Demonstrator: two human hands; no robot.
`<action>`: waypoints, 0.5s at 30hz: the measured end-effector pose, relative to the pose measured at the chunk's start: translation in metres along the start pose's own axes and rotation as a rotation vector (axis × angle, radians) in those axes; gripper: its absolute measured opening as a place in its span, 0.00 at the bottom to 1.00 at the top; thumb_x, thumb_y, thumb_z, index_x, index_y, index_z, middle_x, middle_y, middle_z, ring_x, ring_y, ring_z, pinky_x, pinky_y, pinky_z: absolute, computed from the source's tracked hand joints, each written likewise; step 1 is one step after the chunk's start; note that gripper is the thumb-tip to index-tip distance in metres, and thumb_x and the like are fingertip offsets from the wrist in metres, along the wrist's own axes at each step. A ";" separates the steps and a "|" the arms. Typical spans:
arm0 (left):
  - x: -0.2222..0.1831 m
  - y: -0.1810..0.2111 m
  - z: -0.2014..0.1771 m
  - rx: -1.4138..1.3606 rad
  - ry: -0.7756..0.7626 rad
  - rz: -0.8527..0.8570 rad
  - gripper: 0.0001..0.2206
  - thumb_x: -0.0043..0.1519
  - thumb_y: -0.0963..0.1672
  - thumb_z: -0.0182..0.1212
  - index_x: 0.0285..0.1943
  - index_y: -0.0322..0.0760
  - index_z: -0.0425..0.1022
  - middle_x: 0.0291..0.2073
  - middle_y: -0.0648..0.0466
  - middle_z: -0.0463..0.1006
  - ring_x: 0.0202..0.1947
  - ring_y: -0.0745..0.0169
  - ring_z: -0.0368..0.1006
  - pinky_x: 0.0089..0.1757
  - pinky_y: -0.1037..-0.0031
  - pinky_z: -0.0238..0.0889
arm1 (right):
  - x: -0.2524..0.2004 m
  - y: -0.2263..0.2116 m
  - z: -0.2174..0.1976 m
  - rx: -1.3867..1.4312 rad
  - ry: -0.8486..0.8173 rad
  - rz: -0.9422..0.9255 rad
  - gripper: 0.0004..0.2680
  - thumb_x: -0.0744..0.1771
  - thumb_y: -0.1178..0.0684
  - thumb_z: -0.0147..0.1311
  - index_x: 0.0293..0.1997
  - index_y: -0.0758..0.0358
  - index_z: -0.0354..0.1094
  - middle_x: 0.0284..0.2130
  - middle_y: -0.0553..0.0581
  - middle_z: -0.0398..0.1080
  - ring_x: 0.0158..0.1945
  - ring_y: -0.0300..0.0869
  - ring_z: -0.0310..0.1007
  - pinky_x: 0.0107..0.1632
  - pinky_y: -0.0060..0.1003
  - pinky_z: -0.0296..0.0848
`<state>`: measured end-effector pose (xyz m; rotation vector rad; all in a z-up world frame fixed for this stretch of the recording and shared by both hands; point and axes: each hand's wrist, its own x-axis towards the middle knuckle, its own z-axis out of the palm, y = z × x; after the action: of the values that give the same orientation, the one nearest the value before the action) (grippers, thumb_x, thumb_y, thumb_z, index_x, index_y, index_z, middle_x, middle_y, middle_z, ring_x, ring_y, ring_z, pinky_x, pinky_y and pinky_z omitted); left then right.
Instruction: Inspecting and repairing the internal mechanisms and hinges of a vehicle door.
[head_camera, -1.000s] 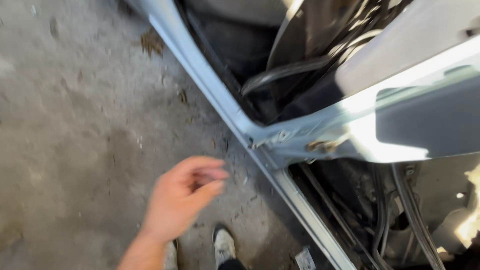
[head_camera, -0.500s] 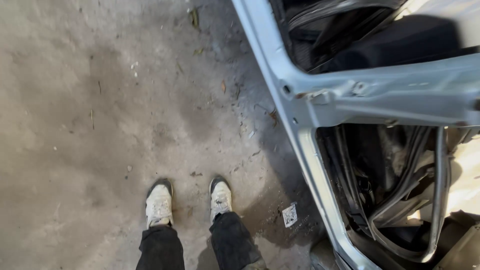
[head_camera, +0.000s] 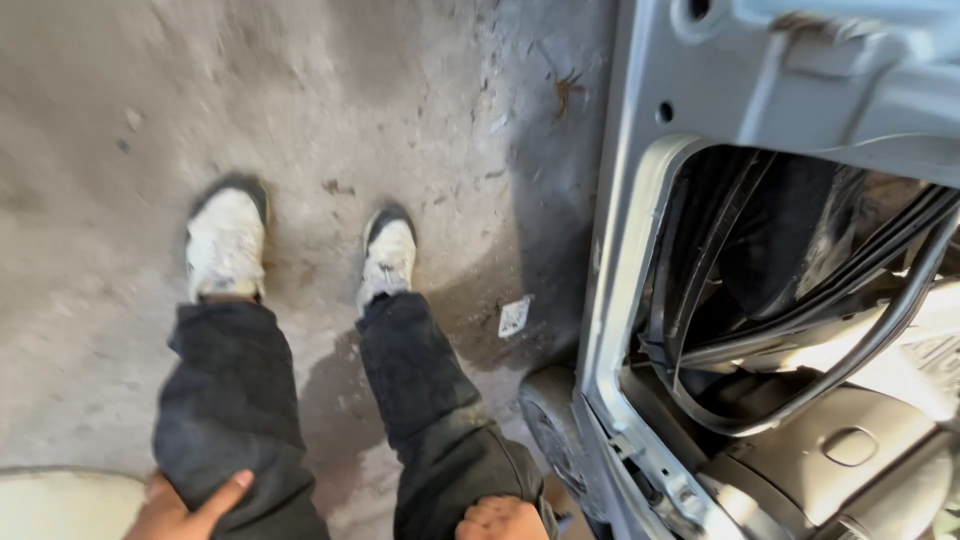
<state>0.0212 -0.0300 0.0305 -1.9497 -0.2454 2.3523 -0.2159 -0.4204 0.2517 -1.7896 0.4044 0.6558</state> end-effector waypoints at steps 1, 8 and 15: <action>-0.017 0.018 -0.009 -0.077 0.044 -0.086 0.57 0.51 0.60 0.73 0.81 0.16 0.52 0.73 0.24 0.65 0.69 0.23 0.70 0.66 0.49 0.64 | -0.001 -0.001 0.001 -0.080 -0.002 -0.038 0.05 0.67 0.55 0.54 0.33 0.60 0.63 0.30 0.57 0.68 0.34 0.51 0.75 0.41 0.41 0.74; -0.037 0.034 -0.011 -0.142 0.173 0.113 0.41 0.53 0.52 0.76 0.72 0.19 0.71 0.64 0.28 0.77 0.61 0.28 0.78 0.61 0.50 0.69 | -0.020 0.020 0.016 -0.115 -0.006 -0.056 0.02 0.69 0.57 0.54 0.39 0.61 0.69 0.35 0.55 0.70 0.36 0.48 0.74 0.42 0.38 0.75; -0.052 0.024 0.011 0.372 0.508 0.074 0.37 0.65 0.61 0.55 0.81 0.44 0.68 0.68 0.48 0.81 0.63 0.44 0.81 0.56 0.60 0.76 | -0.002 -0.005 0.010 -0.273 0.075 0.018 0.11 0.67 0.50 0.62 0.28 0.57 0.64 0.26 0.53 0.70 0.29 0.47 0.75 0.36 0.39 0.77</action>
<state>0.0210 -0.0623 0.0786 -2.2797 0.2794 1.6888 -0.2169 -0.4093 0.2549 -2.0765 0.3959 0.6835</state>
